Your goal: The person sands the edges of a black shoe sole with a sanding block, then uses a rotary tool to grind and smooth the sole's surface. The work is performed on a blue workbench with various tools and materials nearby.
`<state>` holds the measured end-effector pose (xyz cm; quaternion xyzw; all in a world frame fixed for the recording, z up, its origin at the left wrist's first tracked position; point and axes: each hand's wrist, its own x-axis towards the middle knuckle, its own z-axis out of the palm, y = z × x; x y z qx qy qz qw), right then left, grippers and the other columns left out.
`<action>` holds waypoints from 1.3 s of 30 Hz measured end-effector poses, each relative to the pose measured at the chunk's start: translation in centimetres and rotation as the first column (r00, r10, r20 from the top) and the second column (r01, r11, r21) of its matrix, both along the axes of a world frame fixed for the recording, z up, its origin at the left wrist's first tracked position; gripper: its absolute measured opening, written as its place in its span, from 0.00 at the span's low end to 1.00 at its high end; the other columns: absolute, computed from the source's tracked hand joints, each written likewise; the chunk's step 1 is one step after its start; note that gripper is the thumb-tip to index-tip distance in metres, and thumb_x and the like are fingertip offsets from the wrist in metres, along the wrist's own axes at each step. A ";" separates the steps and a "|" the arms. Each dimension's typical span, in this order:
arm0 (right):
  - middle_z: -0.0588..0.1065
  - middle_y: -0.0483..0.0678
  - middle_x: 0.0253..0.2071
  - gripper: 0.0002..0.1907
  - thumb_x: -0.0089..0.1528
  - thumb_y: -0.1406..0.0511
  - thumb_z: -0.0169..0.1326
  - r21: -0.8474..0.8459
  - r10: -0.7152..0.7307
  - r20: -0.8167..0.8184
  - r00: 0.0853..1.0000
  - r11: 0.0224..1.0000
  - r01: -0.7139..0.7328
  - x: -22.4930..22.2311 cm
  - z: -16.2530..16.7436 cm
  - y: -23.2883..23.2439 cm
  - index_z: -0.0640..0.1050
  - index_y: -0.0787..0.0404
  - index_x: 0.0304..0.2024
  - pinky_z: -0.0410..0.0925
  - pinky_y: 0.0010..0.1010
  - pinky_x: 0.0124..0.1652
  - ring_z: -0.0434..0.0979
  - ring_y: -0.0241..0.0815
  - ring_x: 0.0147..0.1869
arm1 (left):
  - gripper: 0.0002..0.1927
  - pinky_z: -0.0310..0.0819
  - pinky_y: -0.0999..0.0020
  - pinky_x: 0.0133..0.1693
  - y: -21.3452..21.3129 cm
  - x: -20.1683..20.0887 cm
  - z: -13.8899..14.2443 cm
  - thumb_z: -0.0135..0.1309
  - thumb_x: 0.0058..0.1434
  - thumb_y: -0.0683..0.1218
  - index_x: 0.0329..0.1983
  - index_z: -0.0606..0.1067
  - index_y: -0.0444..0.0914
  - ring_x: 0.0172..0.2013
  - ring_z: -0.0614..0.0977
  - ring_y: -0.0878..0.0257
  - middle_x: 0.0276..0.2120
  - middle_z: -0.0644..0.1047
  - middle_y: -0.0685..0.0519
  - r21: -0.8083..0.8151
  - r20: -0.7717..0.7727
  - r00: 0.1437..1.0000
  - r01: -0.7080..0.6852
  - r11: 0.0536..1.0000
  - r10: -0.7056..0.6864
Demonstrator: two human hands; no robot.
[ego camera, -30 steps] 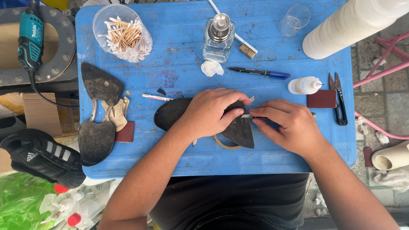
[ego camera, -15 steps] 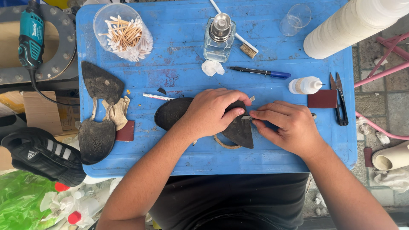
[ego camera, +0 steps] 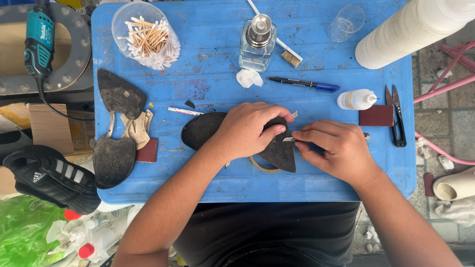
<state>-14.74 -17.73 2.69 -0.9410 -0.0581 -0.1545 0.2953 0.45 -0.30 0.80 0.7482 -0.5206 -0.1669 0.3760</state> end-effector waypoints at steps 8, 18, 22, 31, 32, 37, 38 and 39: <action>0.80 0.45 0.34 0.12 0.54 0.68 0.67 0.008 -0.010 -0.011 1.000 1.000 0.010 -0.2 0.0 0.0 0.84 0.59 0.40 0.71 0.31 0.30 0.80 0.42 0.32 | 0.09 0.76 0.59 0.42 0.0 -0.1 0.1 0.59 0.62 0.49 0.45 0.79 0.46 0.40 0.85 0.57 0.38 0.84 0.58 0.021 -0.037 0.999 -0.010 1.000 0.011; 0.80 0.46 0.34 0.12 0.54 0.68 0.67 -0.016 -0.019 0.021 1.000 1.000 0.020 -0.2 -0.3 0.2 0.84 0.60 0.40 0.71 0.31 0.31 0.80 0.43 0.33 | 0.09 0.76 0.59 0.41 0.1 0.0 0.1 0.60 0.62 0.48 0.45 0.79 0.46 0.40 0.85 0.56 0.38 0.84 0.57 0.019 -0.040 0.999 -0.015 1.000 0.016; 0.80 0.45 0.35 0.12 0.53 0.68 0.66 -0.031 -0.008 0.019 1.000 0.999 0.008 -0.4 -0.2 0.1 0.84 0.59 0.40 0.72 0.32 0.33 0.81 0.43 0.34 | 0.09 0.76 0.58 0.42 0.0 0.0 0.1 0.59 0.62 0.47 0.45 0.79 0.46 0.41 0.85 0.57 0.39 0.84 0.58 -0.032 -0.028 1.000 -0.006 0.999 0.005; 0.81 0.46 0.35 0.12 0.53 0.68 0.66 -0.020 -0.007 -0.004 1.000 1.000 0.007 -0.3 0.1 0.3 0.84 0.59 0.40 0.72 0.32 0.32 0.81 0.43 0.33 | 0.09 0.76 0.58 0.41 -0.1 0.0 0.4 0.59 0.61 0.48 0.45 0.80 0.47 0.39 0.85 0.56 0.37 0.84 0.57 0.018 -0.048 0.999 -0.021 1.000 0.022; 0.81 0.46 0.35 0.12 0.53 0.68 0.66 -0.034 -0.001 0.004 1.000 0.999 0.001 -0.3 0.1 0.2 0.84 0.59 0.40 0.72 0.32 0.32 0.81 0.43 0.34 | 0.08 0.75 0.58 0.41 -0.2 -0.1 0.4 0.59 0.62 0.48 0.44 0.80 0.47 0.39 0.85 0.56 0.38 0.85 0.57 -0.016 -0.038 0.999 -0.019 1.000 0.018; 0.81 0.47 0.35 0.12 0.54 0.68 0.67 -0.010 -0.072 0.007 0.997 0.997 0.072 -0.1 -0.2 0.5 0.84 0.60 0.41 0.72 0.32 0.31 0.81 0.44 0.34 | 0.08 0.76 0.59 0.41 -0.2 0.1 0.4 0.59 0.62 0.49 0.45 0.80 0.47 0.38 0.85 0.57 0.37 0.84 0.57 0.052 -0.057 0.998 -0.021 0.998 0.024; 0.81 0.47 0.36 0.12 0.54 0.68 0.67 -0.004 -0.071 0.006 0.997 0.997 0.071 -0.1 -0.2 0.5 0.84 0.60 0.41 0.72 0.31 0.31 0.81 0.43 0.34 | 0.08 0.76 0.59 0.41 -0.2 0.1 0.4 0.59 0.62 0.49 0.45 0.80 0.47 0.38 0.85 0.57 0.36 0.84 0.57 0.054 -0.057 0.998 -0.022 0.998 0.025; 0.81 0.47 0.36 0.12 0.54 0.68 0.67 0.005 -0.072 0.002 0.997 0.997 0.072 -0.1 -0.2 0.5 0.84 0.61 0.41 0.72 0.31 0.31 0.81 0.43 0.33 | 0.08 0.76 0.59 0.41 -0.1 0.1 0.4 0.59 0.62 0.49 0.45 0.80 0.47 0.38 0.85 0.57 0.36 0.84 0.57 0.060 -0.059 0.998 -0.021 0.998 0.025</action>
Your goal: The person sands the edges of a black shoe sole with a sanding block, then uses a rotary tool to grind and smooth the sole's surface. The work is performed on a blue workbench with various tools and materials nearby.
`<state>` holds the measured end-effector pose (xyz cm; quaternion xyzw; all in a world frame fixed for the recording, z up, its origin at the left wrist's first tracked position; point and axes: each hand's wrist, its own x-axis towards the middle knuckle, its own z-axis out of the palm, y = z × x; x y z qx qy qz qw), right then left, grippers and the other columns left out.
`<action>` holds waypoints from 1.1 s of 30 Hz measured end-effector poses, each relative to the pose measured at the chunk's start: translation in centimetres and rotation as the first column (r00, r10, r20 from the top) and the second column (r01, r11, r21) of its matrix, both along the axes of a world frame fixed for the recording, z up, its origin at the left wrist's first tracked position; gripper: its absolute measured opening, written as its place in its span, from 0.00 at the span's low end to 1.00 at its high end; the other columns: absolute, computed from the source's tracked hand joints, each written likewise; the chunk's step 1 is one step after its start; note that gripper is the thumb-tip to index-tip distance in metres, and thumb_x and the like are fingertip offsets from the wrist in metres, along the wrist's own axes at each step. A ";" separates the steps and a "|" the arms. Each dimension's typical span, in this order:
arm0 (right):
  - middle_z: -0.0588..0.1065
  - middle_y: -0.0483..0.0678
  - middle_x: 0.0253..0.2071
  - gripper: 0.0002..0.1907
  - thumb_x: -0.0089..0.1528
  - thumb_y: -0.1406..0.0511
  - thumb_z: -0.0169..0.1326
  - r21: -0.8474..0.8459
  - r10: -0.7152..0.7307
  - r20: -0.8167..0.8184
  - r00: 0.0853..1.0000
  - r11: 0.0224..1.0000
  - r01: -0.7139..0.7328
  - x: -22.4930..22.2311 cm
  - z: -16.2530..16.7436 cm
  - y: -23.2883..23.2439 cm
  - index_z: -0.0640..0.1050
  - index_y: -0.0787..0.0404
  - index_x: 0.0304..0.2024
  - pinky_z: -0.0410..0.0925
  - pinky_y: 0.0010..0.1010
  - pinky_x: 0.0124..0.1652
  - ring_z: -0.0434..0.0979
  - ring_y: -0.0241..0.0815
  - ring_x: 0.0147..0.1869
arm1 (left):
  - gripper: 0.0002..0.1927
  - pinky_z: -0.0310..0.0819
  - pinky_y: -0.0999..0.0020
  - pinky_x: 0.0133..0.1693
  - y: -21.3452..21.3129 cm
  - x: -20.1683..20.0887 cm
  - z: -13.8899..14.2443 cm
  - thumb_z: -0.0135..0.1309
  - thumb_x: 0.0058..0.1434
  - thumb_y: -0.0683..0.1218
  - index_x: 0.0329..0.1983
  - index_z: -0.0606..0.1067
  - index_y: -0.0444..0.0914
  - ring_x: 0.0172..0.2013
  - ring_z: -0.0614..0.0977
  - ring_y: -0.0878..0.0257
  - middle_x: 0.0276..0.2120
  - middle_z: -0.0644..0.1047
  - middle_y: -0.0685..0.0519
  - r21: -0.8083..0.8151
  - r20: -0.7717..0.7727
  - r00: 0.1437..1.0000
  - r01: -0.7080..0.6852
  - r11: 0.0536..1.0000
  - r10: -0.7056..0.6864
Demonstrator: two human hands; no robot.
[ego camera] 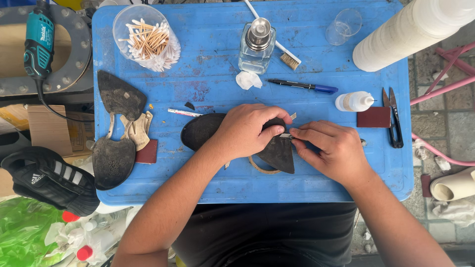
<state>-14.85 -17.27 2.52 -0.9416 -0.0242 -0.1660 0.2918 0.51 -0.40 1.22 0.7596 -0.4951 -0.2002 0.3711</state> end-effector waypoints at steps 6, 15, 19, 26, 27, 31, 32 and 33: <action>0.81 0.46 0.36 0.11 0.53 0.68 0.66 -0.049 0.085 0.013 0.996 0.995 -0.085 -0.1 0.4 -0.2 0.83 0.59 0.39 0.73 0.32 0.34 0.82 0.43 0.36 | 0.09 0.76 0.60 0.41 -0.1 -0.1 -0.1 0.59 0.62 0.49 0.45 0.80 0.47 0.39 0.85 0.58 0.38 0.85 0.59 -0.054 -0.010 1.000 0.000 0.999 0.000; 0.81 0.46 0.36 0.11 0.53 0.69 0.66 -0.066 0.120 0.019 0.993 0.991 -0.119 -0.3 0.3 -0.5 0.83 0.60 0.39 0.72 0.32 0.33 0.81 0.43 0.34 | 0.09 0.76 0.59 0.43 0.0 -0.1 -0.1 0.59 0.61 0.48 0.45 0.80 0.47 0.41 0.85 0.57 0.39 0.85 0.59 -0.058 0.013 1.000 0.001 0.998 0.000; 0.81 0.47 0.36 0.11 0.53 0.68 0.67 -0.055 0.040 0.027 0.999 0.998 -0.038 -0.2 0.0 -0.2 0.83 0.60 0.39 0.72 0.32 0.33 0.81 0.44 0.34 | 0.09 0.76 0.58 0.42 -0.2 0.0 0.0 0.59 0.61 0.49 0.45 0.80 0.48 0.40 0.85 0.57 0.37 0.84 0.58 0.021 0.003 1.000 -0.006 1.000 0.006; 0.81 0.46 0.35 0.11 0.53 0.68 0.67 -0.026 0.101 0.018 0.995 0.995 -0.100 -0.3 0.3 -0.6 0.84 0.59 0.38 0.72 0.32 0.32 0.81 0.43 0.33 | 0.09 0.75 0.58 0.42 0.0 -0.2 0.0 0.59 0.61 0.48 0.44 0.80 0.47 0.40 0.85 0.56 0.38 0.85 0.58 -0.059 0.035 0.999 0.003 0.998 -0.001; 0.81 0.46 0.35 0.11 0.52 0.68 0.66 -0.028 0.124 0.020 0.992 0.992 -0.124 -0.3 0.3 -0.6 0.84 0.58 0.38 0.73 0.32 0.33 0.81 0.43 0.34 | 0.08 0.75 0.58 0.42 0.0 -0.2 -0.1 0.59 0.61 0.48 0.44 0.80 0.47 0.40 0.85 0.56 0.38 0.85 0.58 -0.095 0.050 0.999 0.004 0.995 0.001; 0.81 0.47 0.36 0.11 0.52 0.68 0.68 -0.011 0.030 -0.021 0.999 0.999 -0.031 -0.3 0.2 -0.2 0.84 0.60 0.38 0.72 0.32 0.31 0.81 0.43 0.33 | 0.08 0.76 0.60 0.42 -0.2 -0.1 -0.1 0.59 0.62 0.49 0.45 0.80 0.48 0.39 0.85 0.58 0.37 0.84 0.58 0.028 -0.002 1.000 0.005 1.000 -0.005; 0.81 0.47 0.36 0.11 0.52 0.68 0.67 -0.016 0.027 -0.012 1.000 1.000 -0.027 -0.3 0.1 -0.1 0.84 0.60 0.38 0.73 0.32 0.32 0.81 0.44 0.33 | 0.08 0.76 0.60 0.42 -0.1 -0.1 -0.1 0.59 0.62 0.49 0.45 0.80 0.48 0.39 0.85 0.58 0.37 0.84 0.59 0.027 0.000 1.000 0.005 1.000 -0.005; 0.81 0.47 0.36 0.11 0.52 0.68 0.67 -0.020 0.023 -0.003 1.000 1.000 -0.023 -0.3 0.1 -0.1 0.84 0.60 0.37 0.73 0.32 0.32 0.81 0.44 0.34 | 0.08 0.76 0.60 0.42 -0.1 -0.1 -0.1 0.59 0.62 0.49 0.45 0.80 0.48 0.39 0.85 0.58 0.37 0.84 0.59 0.027 0.002 1.000 0.005 1.000 -0.005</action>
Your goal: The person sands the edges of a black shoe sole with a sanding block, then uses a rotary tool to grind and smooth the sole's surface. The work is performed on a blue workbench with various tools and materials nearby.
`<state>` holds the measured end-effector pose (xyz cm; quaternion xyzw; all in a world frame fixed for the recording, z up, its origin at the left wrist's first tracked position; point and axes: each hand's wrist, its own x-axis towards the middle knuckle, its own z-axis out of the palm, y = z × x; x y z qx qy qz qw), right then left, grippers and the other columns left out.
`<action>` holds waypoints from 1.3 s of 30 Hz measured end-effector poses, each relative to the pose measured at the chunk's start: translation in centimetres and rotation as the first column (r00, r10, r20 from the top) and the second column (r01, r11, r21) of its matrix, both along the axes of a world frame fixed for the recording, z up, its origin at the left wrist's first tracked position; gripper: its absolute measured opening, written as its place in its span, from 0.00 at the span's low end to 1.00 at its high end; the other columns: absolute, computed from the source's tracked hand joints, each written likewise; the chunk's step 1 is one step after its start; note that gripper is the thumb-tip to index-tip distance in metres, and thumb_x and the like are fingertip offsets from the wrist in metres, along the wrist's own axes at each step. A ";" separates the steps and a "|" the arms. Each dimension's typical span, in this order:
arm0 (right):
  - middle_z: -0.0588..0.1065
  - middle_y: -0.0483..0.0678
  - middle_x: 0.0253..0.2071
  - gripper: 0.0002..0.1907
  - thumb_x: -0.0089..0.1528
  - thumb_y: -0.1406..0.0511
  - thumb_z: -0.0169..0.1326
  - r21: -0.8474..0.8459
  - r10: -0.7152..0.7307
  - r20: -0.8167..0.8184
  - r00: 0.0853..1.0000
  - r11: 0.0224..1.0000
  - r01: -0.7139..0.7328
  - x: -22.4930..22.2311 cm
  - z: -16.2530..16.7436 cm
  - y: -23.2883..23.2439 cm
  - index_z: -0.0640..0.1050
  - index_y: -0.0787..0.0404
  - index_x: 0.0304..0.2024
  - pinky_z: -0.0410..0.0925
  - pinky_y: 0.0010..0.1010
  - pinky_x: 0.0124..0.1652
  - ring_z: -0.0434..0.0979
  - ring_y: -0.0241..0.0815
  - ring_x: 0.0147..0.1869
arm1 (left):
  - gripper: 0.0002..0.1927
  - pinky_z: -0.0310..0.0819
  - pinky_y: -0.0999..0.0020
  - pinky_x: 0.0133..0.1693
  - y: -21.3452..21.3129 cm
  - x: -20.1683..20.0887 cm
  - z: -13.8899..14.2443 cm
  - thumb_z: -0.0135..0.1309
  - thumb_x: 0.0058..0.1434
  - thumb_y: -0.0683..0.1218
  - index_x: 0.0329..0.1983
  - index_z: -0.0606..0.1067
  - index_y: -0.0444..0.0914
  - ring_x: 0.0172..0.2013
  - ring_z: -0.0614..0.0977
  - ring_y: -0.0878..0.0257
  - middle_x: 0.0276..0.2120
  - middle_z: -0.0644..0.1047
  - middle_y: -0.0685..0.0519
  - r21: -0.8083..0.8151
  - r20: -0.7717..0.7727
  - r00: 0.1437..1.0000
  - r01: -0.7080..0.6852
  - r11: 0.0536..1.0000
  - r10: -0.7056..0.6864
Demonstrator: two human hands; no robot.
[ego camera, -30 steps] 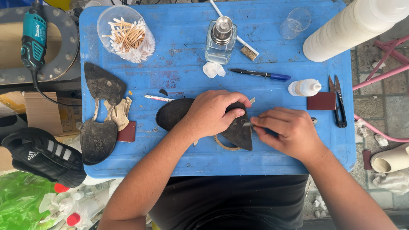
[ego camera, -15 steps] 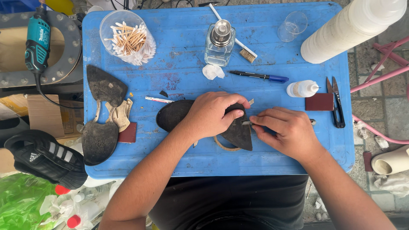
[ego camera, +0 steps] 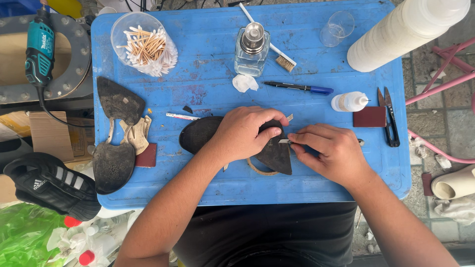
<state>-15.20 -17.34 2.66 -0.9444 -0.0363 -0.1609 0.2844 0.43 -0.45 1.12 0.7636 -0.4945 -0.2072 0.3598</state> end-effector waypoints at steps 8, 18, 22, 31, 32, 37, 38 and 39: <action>0.81 0.46 0.35 0.10 0.52 0.69 0.67 -0.013 0.086 -0.017 0.996 0.996 -0.086 -0.5 0.2 -0.4 0.83 0.60 0.37 0.73 0.32 0.33 0.82 0.44 0.34 | 0.08 0.75 0.59 0.43 0.1 -0.1 -0.1 0.59 0.62 0.48 0.44 0.80 0.47 0.39 0.85 0.58 0.37 0.84 0.59 -0.054 0.014 1.000 -0.011 0.998 0.012; 0.80 0.49 0.37 0.12 0.54 0.69 0.66 0.107 -0.055 -0.007 0.998 0.993 0.056 -1.0 -0.4 -0.9 0.82 0.62 0.41 0.72 0.30 0.31 0.81 0.43 0.33 | 0.07 0.76 0.60 0.38 0.3 -0.5 0.0 0.57 0.66 0.46 0.45 0.74 0.44 0.37 0.85 0.58 0.37 0.83 0.59 -0.141 0.049 0.998 -0.032 0.989 0.040; 0.80 0.48 0.36 0.12 0.54 0.69 0.66 0.064 -0.070 0.015 0.997 0.996 0.069 -1.0 -0.6 -0.8 0.82 0.61 0.41 0.71 0.31 0.31 0.81 0.44 0.33 | 0.10 0.76 0.59 0.36 0.1 -0.4 -0.3 0.59 0.64 0.48 0.45 0.73 0.43 0.37 0.85 0.57 0.38 0.83 0.58 -0.178 0.152 0.988 0.002 0.984 0.026; 0.80 0.47 0.36 0.12 0.53 0.68 0.66 0.050 -0.042 -0.016 0.999 0.998 0.043 -0.7 -0.2 -0.9 0.83 0.59 0.40 0.71 0.32 0.32 0.80 0.44 0.33 | 0.12 0.76 0.60 0.37 -0.1 -0.3 -1.3 0.60 0.64 0.53 0.45 0.74 0.44 0.36 0.85 0.59 0.37 0.84 0.59 -0.155 0.193 0.981 0.010 0.988 0.021; 0.80 0.47 0.36 0.12 0.53 0.68 0.66 0.040 -0.038 -0.016 0.999 0.998 0.039 -0.7 -0.2 -0.8 0.83 0.59 0.40 0.71 0.33 0.32 0.80 0.44 0.33 | 0.13 0.77 0.60 0.38 -0.1 -0.3 -1.4 0.60 0.64 0.54 0.45 0.75 0.44 0.36 0.85 0.60 0.37 0.84 0.59 -0.167 0.203 0.979 0.014 0.986 0.021; 0.79 0.47 0.34 0.12 0.53 0.68 0.67 -0.023 -0.014 -0.014 1.000 1.000 0.013 -0.3 0.1 -0.7 0.83 0.59 0.40 0.71 0.35 0.32 0.79 0.45 0.32 | 0.11 0.77 0.62 0.38 -0.2 -0.5 -1.7 0.58 0.65 0.55 0.44 0.77 0.45 0.36 0.85 0.61 0.38 0.83 0.60 -0.204 0.239 0.971 0.021 0.979 0.028; 0.79 0.47 0.35 0.12 0.53 0.68 0.66 -0.028 -0.005 -0.006 1.000 1.000 0.005 -0.2 0.2 -0.7 0.83 0.59 0.40 0.71 0.35 0.32 0.80 0.46 0.33 | 0.11 0.77 0.62 0.38 -0.2 -0.4 -1.7 0.58 0.65 0.55 0.43 0.77 0.45 0.35 0.85 0.61 0.37 0.83 0.60 -0.197 0.236 0.972 0.022 0.980 0.026; 0.80 0.47 0.35 0.12 0.54 0.68 0.66 -0.033 0.003 0.001 1.000 0.999 -0.003 -0.1 0.2 -0.6 0.83 0.60 0.40 0.71 0.35 0.33 0.80 0.46 0.33 | 0.10 0.77 0.63 0.37 -0.2 -0.5 -1.7 0.58 0.66 0.55 0.42 0.78 0.45 0.34 0.84 0.61 0.36 0.83 0.60 -0.189 0.232 0.973 0.022 0.982 0.023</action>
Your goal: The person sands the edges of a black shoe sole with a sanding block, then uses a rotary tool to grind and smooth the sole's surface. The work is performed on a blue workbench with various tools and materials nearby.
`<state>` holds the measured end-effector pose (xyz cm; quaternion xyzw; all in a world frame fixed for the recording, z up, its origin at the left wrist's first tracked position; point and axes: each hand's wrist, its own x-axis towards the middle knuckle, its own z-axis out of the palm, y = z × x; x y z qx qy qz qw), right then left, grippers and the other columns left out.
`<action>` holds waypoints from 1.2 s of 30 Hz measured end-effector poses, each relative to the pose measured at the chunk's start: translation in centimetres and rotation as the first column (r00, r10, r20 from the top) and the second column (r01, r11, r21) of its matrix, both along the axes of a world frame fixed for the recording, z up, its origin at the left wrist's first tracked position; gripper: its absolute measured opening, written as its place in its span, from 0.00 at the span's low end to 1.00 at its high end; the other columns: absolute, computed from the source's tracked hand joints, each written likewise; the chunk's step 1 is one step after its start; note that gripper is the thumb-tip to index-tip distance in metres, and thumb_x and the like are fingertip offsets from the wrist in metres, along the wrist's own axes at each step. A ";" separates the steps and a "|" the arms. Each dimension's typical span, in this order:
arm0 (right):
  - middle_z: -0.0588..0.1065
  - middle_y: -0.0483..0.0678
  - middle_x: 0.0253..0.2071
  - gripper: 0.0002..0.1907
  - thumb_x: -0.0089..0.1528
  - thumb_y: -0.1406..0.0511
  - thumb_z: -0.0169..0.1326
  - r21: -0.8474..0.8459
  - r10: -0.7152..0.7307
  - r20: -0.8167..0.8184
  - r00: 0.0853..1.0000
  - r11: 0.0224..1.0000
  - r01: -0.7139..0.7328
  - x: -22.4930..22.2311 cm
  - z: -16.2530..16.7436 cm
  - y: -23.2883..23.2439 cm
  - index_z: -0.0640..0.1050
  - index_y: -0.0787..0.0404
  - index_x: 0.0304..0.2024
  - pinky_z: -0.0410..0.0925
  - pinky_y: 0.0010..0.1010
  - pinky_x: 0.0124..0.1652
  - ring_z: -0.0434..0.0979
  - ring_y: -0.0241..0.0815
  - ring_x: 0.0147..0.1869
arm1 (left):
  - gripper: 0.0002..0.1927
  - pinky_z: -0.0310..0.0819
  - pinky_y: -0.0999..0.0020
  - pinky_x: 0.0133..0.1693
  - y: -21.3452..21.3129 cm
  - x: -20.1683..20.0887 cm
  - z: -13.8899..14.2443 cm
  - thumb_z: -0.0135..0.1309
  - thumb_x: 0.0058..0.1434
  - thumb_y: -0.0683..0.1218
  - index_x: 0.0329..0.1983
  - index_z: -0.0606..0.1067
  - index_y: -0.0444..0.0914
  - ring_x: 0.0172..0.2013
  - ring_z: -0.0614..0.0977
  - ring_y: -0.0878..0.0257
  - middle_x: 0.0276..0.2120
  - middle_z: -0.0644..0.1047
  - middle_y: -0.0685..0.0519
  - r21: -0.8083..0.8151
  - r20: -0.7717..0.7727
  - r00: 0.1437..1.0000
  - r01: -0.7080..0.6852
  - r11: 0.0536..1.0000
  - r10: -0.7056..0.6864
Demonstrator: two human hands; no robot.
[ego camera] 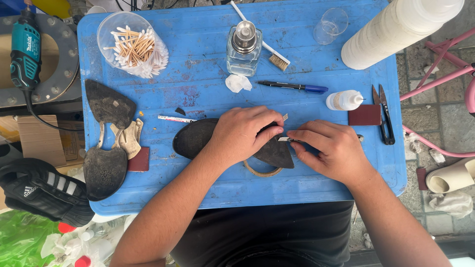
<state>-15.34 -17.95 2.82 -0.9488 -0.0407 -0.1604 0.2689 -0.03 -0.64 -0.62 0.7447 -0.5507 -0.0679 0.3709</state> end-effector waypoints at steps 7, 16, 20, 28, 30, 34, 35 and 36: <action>0.81 0.47 0.35 0.11 0.54 0.68 0.66 0.036 0.016 0.009 1.000 0.999 -0.016 -0.1 0.0 0.1 0.83 0.60 0.39 0.72 0.33 0.35 0.81 0.44 0.35 | 0.09 0.75 0.62 0.36 -0.1 0.0 0.1 0.57 0.66 0.54 0.41 0.77 0.45 0.33 0.83 0.61 0.34 0.82 0.61 0.024 0.018 1.000 0.012 1.000 -0.012; 0.81 0.47 0.35 0.09 0.54 0.69 0.66 0.004 -0.003 0.013 1.000 1.000 0.003 0.0 -0.5 0.5 0.82 0.61 0.37 0.71 0.33 0.33 0.81 0.44 0.35 | 0.08 0.74 0.62 0.36 -0.2 -0.3 0.0 0.57 0.66 0.53 0.42 0.77 0.45 0.33 0.83 0.61 0.33 0.80 0.61 0.022 0.038 0.999 0.002 1.000 -0.003; 0.81 0.46 0.34 0.10 0.53 0.68 0.66 0.040 0.023 0.003 1.000 0.999 -0.023 -0.1 -0.4 0.3 0.83 0.60 0.38 0.72 0.33 0.33 0.81 0.43 0.34 | 0.09 0.74 0.62 0.36 -0.3 -0.3 -0.1 0.56 0.66 0.53 0.41 0.76 0.44 0.33 0.83 0.62 0.33 0.80 0.61 0.032 0.013 1.000 0.010 0.999 -0.010; 0.81 0.48 0.35 0.10 0.54 0.69 0.66 0.067 -0.003 -0.018 1.000 0.998 0.004 0.1 -0.1 0.4 0.82 0.62 0.37 0.72 0.34 0.32 0.81 0.45 0.33 | 0.07 0.73 0.61 0.34 0.0 -0.2 0.3 0.57 0.66 0.51 0.41 0.76 0.44 0.32 0.82 0.60 0.33 0.79 0.60 0.016 0.029 0.999 0.020 1.000 -0.020; 0.81 0.47 0.35 0.09 0.54 0.69 0.66 0.083 0.008 -0.011 1.000 0.997 -0.007 0.0 -0.2 0.3 0.82 0.61 0.38 0.72 0.33 0.32 0.81 0.45 0.34 | 0.07 0.73 0.61 0.35 -0.1 -0.1 0.4 0.56 0.66 0.50 0.41 0.76 0.44 0.33 0.82 0.59 0.34 0.80 0.60 0.003 0.008 0.999 0.032 0.999 -0.032; 0.81 0.46 0.34 0.09 0.53 0.69 0.65 0.089 0.086 -0.014 0.996 0.992 -0.084 -0.1 -0.1 -0.3 0.82 0.60 0.36 0.72 0.34 0.32 0.81 0.45 0.34 | 0.07 0.72 0.60 0.34 -0.1 -0.1 0.5 0.57 0.66 0.51 0.40 0.75 0.44 0.33 0.82 0.58 0.34 0.79 0.60 0.010 0.023 0.999 0.023 1.000 -0.023; 0.81 0.46 0.34 0.09 0.53 0.69 0.66 0.091 0.088 -0.024 0.996 0.992 -0.086 0.0 -0.1 -0.3 0.82 0.60 0.36 0.71 0.34 0.31 0.81 0.45 0.33 | 0.07 0.72 0.60 0.34 -0.1 -0.1 0.5 0.57 0.66 0.51 0.41 0.75 0.44 0.33 0.82 0.59 0.34 0.79 0.60 0.001 0.020 1.000 0.023 1.000 -0.023; 0.81 0.46 0.33 0.09 0.53 0.69 0.66 0.094 0.093 -0.036 0.995 0.992 -0.089 0.1 -0.1 -0.3 0.82 0.60 0.36 0.71 0.34 0.31 0.81 0.45 0.33 | 0.07 0.72 0.60 0.34 -0.1 -0.2 0.5 0.56 0.66 0.50 0.41 0.75 0.44 0.33 0.83 0.59 0.34 0.79 0.61 -0.006 0.016 1.000 0.022 1.000 -0.022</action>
